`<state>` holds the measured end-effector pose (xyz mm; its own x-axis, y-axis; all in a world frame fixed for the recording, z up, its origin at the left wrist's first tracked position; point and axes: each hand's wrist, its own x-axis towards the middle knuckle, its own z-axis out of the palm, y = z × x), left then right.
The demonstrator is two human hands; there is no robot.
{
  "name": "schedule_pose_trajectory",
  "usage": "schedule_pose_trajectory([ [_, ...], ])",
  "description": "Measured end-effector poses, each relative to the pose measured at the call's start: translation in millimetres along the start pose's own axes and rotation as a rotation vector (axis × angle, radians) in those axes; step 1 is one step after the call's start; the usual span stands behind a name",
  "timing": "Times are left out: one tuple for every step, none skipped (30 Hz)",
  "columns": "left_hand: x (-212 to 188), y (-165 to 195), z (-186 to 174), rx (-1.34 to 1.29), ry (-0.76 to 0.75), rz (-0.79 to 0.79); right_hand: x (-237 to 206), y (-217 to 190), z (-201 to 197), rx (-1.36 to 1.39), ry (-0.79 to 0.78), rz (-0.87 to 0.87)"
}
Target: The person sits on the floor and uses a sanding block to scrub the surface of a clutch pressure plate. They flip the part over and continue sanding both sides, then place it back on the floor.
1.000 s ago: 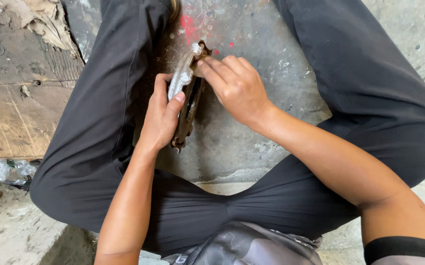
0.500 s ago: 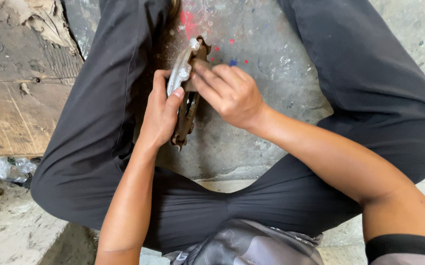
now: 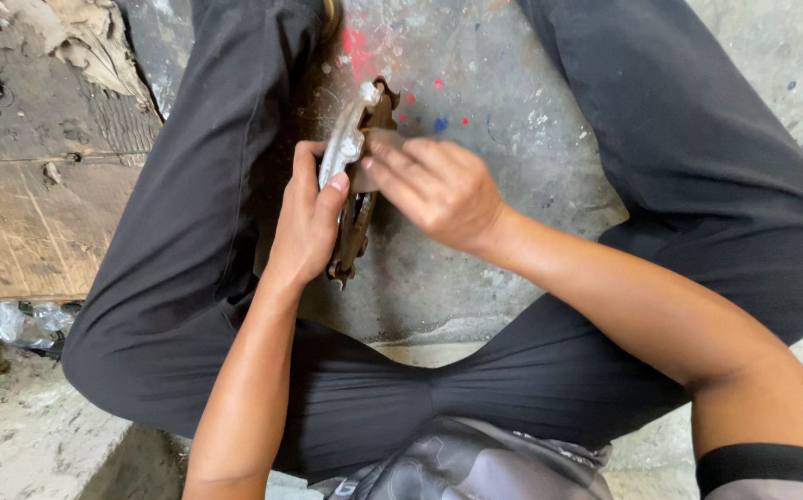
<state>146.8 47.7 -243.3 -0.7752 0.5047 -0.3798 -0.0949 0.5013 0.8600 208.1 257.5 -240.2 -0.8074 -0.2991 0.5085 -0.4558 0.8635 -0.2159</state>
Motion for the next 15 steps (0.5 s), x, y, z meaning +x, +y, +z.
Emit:
schedule_pose_trajectory([
  [0, 0, 0, 0.000, -0.003, -0.034, 2, 0, -2, -0.010, -0.003, 0.018],
  [-1, -1, 1, 0.001, -0.010, -0.072, 4, 0, -4, -0.017, -0.008, 0.040],
  [-2, -1, 1, -0.011, -0.003, -0.045, 6, 0, -6, -0.022, -0.015, 0.067],
  [-2, -2, 2, -0.021, 0.001, -0.015, 9, -1, -8, -0.008, -0.010, 0.039],
  [-3, -3, 3, -0.032, 0.004, 0.020, 10, -2, -9, 0.002, -0.003, 0.010],
  [-4, -3, 3, -0.012, 0.006, 0.025, 12, -2, -11, 0.016, 0.000, -0.023],
  [-4, -4, 3, 0.006, 0.013, 0.022, 13, -2, -11, 0.014, -0.011, 0.006],
  [-4, -4, 4, 0.023, 0.021, 0.021, 13, -1, -11, 0.010, -0.022, 0.033],
  [-4, -4, 4, 0.004, 0.022, 0.034, 13, -1, -11, 0.003, -0.031, 0.064],
  [-4, -5, 4, -0.012, 0.020, 0.048, 13, 0, -10, 0.015, -0.019, 0.041],
  [-3, -5, 4, -0.027, 0.014, 0.068, 12, 0, -9, 0.022, -0.006, 0.020],
  [-3, -5, 4, -0.021, 0.008, 0.032, 11, 0, -7, 0.028, 0.009, -0.003],
  [-3, -5, 3, -0.017, 0.007, -0.013, 10, 1, -6, 0.036, 0.003, 0.026],
  [-3, -5, 3, -0.015, 0.009, -0.061, 9, 3, -4, 0.047, -0.004, 0.052],
  [-3, -5, 3, -0.014, 0.016, -0.065, 7, 4, -3, 0.053, -0.010, 0.078],
])
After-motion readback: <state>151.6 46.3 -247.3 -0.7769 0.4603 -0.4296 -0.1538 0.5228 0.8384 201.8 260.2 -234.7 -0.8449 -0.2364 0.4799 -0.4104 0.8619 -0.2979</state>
